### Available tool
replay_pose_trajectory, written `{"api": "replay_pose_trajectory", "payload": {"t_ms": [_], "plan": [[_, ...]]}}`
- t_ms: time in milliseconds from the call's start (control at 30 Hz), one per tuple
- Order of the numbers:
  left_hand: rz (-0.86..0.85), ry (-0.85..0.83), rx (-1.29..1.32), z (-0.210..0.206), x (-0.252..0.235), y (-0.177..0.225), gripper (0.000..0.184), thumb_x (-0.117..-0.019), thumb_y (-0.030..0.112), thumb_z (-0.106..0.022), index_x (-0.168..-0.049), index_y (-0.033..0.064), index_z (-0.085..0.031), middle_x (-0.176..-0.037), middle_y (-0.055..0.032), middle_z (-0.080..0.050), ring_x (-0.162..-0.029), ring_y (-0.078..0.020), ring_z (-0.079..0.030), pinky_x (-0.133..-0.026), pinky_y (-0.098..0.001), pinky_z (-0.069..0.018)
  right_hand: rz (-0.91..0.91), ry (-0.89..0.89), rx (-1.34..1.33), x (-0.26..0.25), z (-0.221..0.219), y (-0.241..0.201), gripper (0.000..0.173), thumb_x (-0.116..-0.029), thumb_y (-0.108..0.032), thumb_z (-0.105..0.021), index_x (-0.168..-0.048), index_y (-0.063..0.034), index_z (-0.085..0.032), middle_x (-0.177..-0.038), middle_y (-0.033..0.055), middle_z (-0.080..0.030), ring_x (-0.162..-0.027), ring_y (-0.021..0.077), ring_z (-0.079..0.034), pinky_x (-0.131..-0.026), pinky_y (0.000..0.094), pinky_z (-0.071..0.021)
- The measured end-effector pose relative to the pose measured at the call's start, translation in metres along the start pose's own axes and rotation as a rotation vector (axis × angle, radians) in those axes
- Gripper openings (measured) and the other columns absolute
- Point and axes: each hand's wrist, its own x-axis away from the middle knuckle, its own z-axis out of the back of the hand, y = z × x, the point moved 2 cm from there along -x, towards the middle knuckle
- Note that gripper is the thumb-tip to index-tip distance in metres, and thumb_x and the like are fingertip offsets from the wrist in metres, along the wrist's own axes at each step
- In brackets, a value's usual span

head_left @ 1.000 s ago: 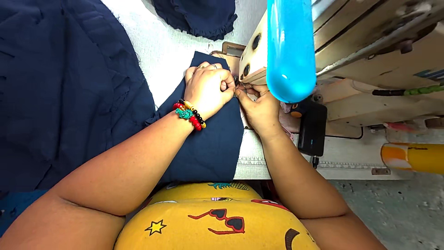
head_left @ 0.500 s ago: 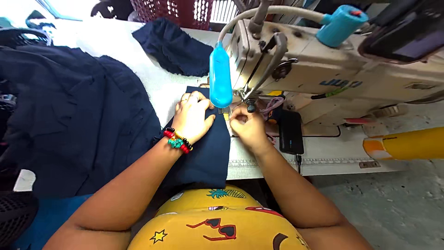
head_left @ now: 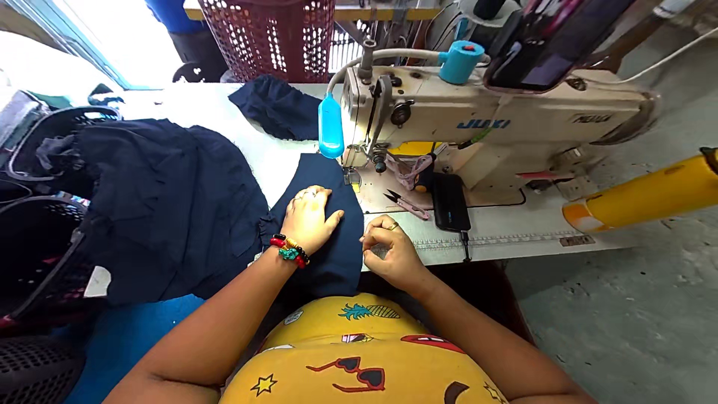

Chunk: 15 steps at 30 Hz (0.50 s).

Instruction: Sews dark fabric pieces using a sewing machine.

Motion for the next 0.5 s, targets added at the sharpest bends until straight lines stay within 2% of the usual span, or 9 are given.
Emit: {"api": "replay_pose_trajectory", "payload": {"t_ms": [100,167,233,367,433,500], "plan": [[0.005,-0.014,-0.048,-0.008,0.002,-0.002,0.064,-0.1009,0.046,-0.059,-0.148,0.0038,-0.051,-0.153,-0.0196,-0.048,-0.147,-0.0384,-0.039,-0.119,-0.0595,-0.0293,-0.023,0.01,0.019,0.006,0.001,-0.002,0.011,-0.0792,-0.013,-0.062,-0.076,-0.0053,-0.069,-0.096,0.0059,-0.063,-0.094,0.0083,-0.061,-0.081,0.0221,-0.0519],[-0.005,-0.015,-0.086,-0.015,0.002,-0.003,0.068,-0.1012,0.049,-0.057,-0.152,0.0052,-0.047,-0.158,-0.0188,-0.043,-0.15,-0.0384,-0.033,-0.122,-0.0597,-0.0241,-0.023,0.012,0.086,0.011,0.001,-0.004,0.011,-0.0791,-0.014,-0.062,-0.076,-0.0056,-0.068,-0.097,0.0067,-0.062,-0.093,0.0096,-0.06,-0.08,0.0242,-0.0513],[-0.02,-0.003,-0.144,-0.021,0.002,-0.002,0.069,-0.1014,0.051,-0.054,-0.154,0.0075,-0.045,-0.161,-0.0172,-0.04,-0.152,-0.0387,-0.031,-0.122,-0.0604,-0.0214,-0.018,0.017,0.142,0.015,0.0,-0.006,0.012,-0.0794,-0.015,-0.062,-0.077,-0.005,-0.068,-0.099,0.0086,-0.063,-0.095,0.0127,-0.061,-0.08,0.0282,-0.0512],[-0.027,-0.002,-0.225,-0.026,0.001,0.0,0.069,-0.1019,0.054,-0.051,-0.156,0.0117,-0.044,-0.162,-0.0149,-0.039,-0.152,-0.0385,-0.029,-0.121,-0.0615,-0.0195,-0.061,0.016,0.182,0.017,-0.001,-0.008,0.014,-0.082,-0.013,-0.062,-0.081,-0.0019,-0.07,-0.103,0.0118,-0.061,-0.094,0.0149,-0.062,-0.081,0.0292,-0.054],[-0.028,0.0,-0.239,-0.026,0.002,0.0,0.07,-0.1017,0.055,-0.051,-0.155,0.0113,-0.043,-0.161,-0.0164,-0.039,-0.152,-0.0388,-0.03,-0.121,-0.061,-0.0207,-0.08,-0.012,0.264,0.02,0.003,-0.01,0.017,-0.0873,-0.014,-0.062,-0.091,-0.0009,-0.072,-0.11,0.0155,-0.063,-0.098,0.0211,-0.064,-0.086,0.036,-0.0551],[-0.033,-0.009,-0.254,-0.024,0.003,-0.001,0.07,-0.1018,0.056,-0.049,-0.156,0.0114,-0.043,-0.162,-0.0172,-0.039,-0.152,-0.0387,-0.03,-0.121,-0.0608,-0.0219,-0.069,-0.012,0.35,0.024,0.015,-0.011,0.025,-0.0944,-0.019,-0.061,-0.106,-0.0026,-0.075,-0.119,0.0175,-0.066,-0.105,0.0266,-0.067,-0.093,0.0422,-0.0559]]}}
